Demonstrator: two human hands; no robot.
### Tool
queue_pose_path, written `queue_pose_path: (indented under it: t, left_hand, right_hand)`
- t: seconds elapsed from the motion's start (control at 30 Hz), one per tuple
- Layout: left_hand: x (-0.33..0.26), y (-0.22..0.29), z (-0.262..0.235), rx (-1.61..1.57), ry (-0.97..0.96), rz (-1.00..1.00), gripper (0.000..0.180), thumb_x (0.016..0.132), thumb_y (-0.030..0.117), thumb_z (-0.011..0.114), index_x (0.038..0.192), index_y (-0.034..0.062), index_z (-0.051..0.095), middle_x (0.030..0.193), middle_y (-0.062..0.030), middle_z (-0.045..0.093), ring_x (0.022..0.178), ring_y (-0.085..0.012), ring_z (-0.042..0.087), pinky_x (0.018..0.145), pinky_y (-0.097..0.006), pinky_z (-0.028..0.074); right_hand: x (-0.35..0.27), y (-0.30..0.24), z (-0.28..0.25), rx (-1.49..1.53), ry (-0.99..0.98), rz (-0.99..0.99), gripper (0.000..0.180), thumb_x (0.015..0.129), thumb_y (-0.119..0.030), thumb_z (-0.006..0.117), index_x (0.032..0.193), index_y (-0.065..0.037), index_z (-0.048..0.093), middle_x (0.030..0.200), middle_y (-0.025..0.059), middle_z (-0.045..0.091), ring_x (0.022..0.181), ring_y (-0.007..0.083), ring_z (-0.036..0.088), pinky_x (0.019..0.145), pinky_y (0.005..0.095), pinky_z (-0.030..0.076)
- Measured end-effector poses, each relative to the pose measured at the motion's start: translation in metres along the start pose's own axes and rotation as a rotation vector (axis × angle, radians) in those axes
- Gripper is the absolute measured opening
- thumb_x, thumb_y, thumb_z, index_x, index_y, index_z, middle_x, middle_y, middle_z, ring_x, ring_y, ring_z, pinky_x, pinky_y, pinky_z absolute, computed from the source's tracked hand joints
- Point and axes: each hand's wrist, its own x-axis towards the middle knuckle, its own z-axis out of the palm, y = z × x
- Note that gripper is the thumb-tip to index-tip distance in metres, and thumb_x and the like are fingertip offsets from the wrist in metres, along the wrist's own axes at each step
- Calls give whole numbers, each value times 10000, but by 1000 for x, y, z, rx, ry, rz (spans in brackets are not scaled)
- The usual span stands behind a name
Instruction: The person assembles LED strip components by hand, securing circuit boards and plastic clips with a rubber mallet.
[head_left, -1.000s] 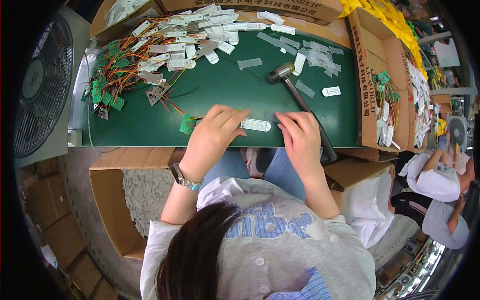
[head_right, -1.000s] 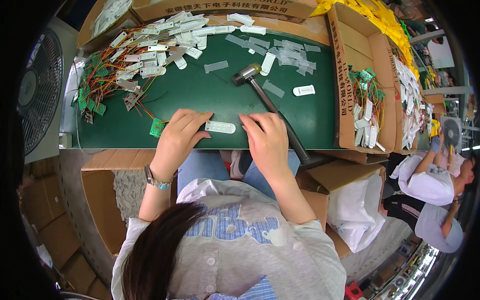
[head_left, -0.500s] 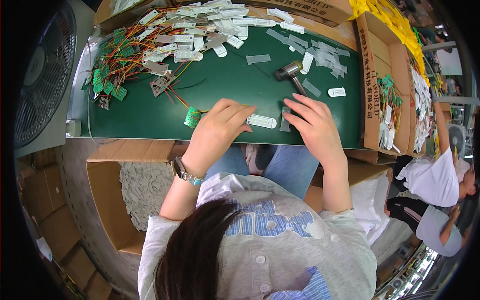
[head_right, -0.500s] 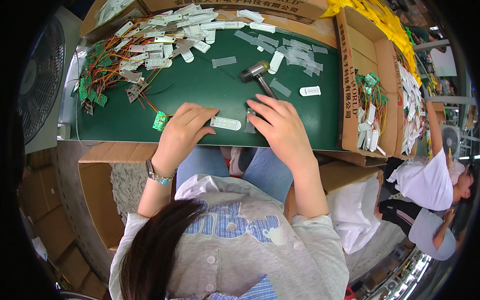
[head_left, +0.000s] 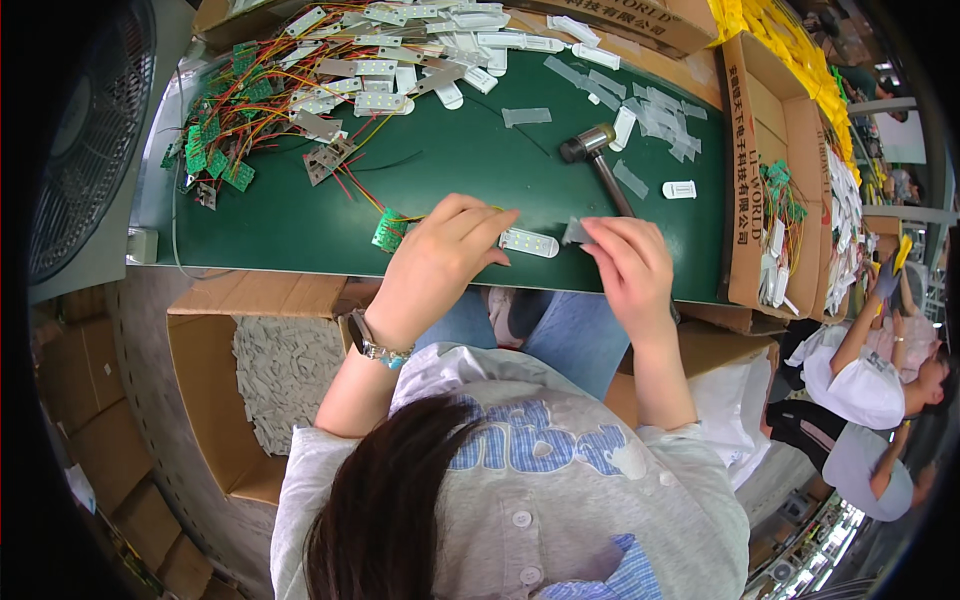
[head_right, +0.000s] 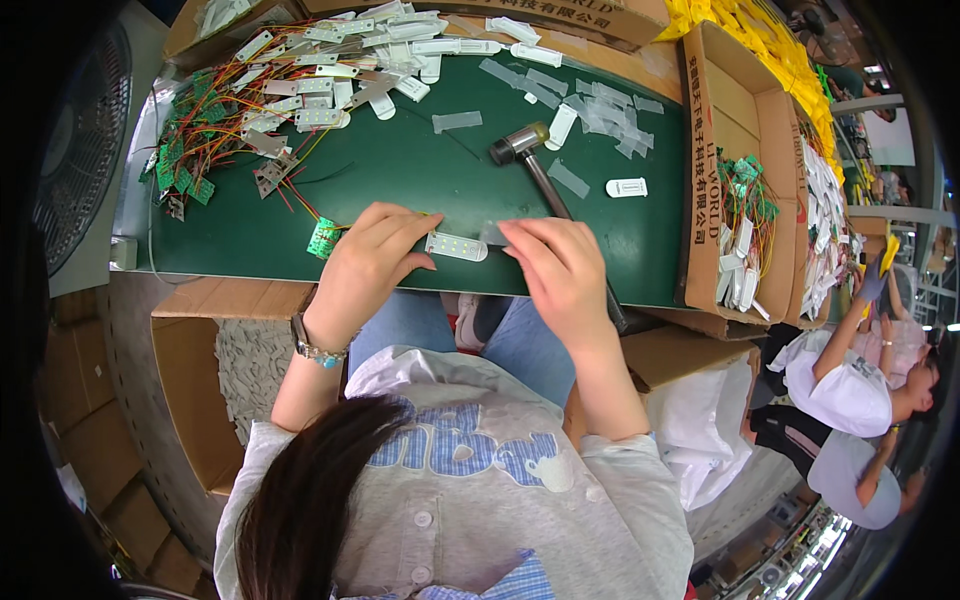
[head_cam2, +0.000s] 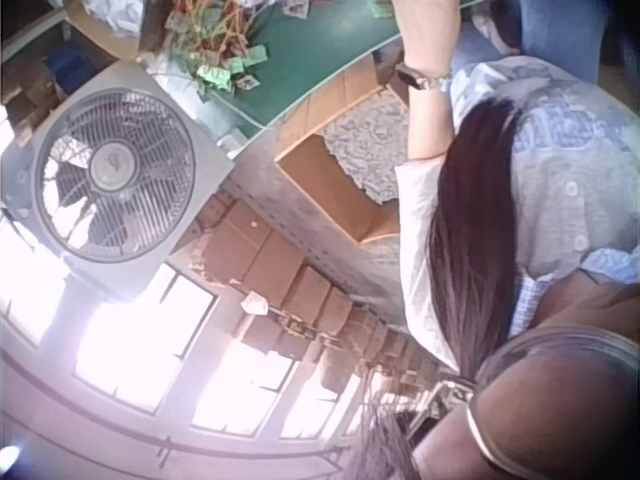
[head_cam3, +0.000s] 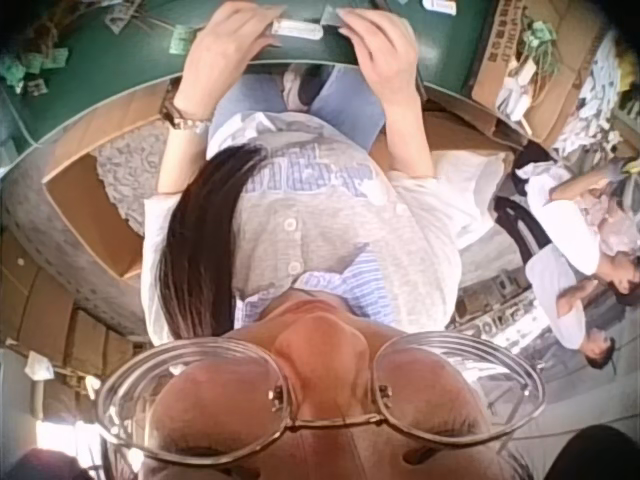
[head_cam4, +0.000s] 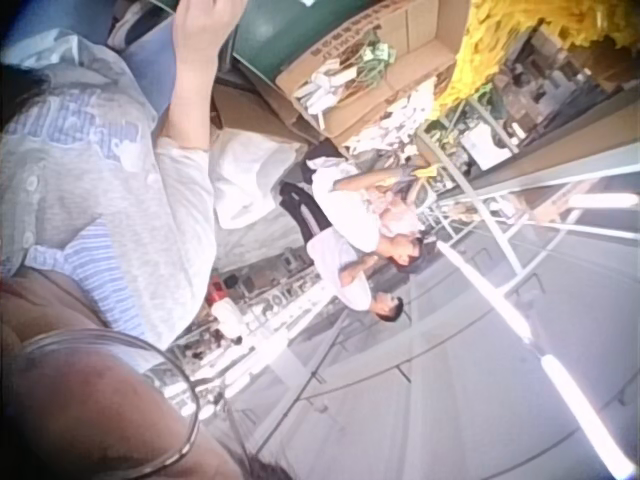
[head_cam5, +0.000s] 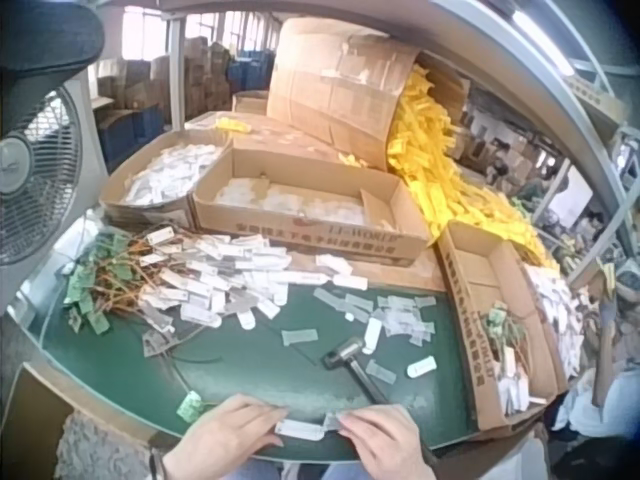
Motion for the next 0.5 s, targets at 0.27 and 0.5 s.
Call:
queue_pose_path:
  t: [0.27, 0.5]
  left_hand:
    - [0, -1, 2, 2, 3, -8, 525, 681, 110, 788, 1184, 34, 659, 971, -96, 671, 974, -282, 611, 823, -383, 527]
    - [-1, -1, 1, 10, 3, -13, 524, 672, 108, 794, 1174, 38, 661, 973, -88, 672, 974, -272, 612, 816, -378, 531]
  right_hand:
    - [2, -18, 24, -54, -136, -101, 308, 723, -84, 683, 1023, -110, 745, 1024, 23, 670, 901, 204, 633, 738, 337, 477]
    - [1, -22, 28, -71, -136, -98, 283, 729, -107, 689, 1005, -112, 751, 1022, 10, 657, 901, 190, 621, 739, 329, 475]
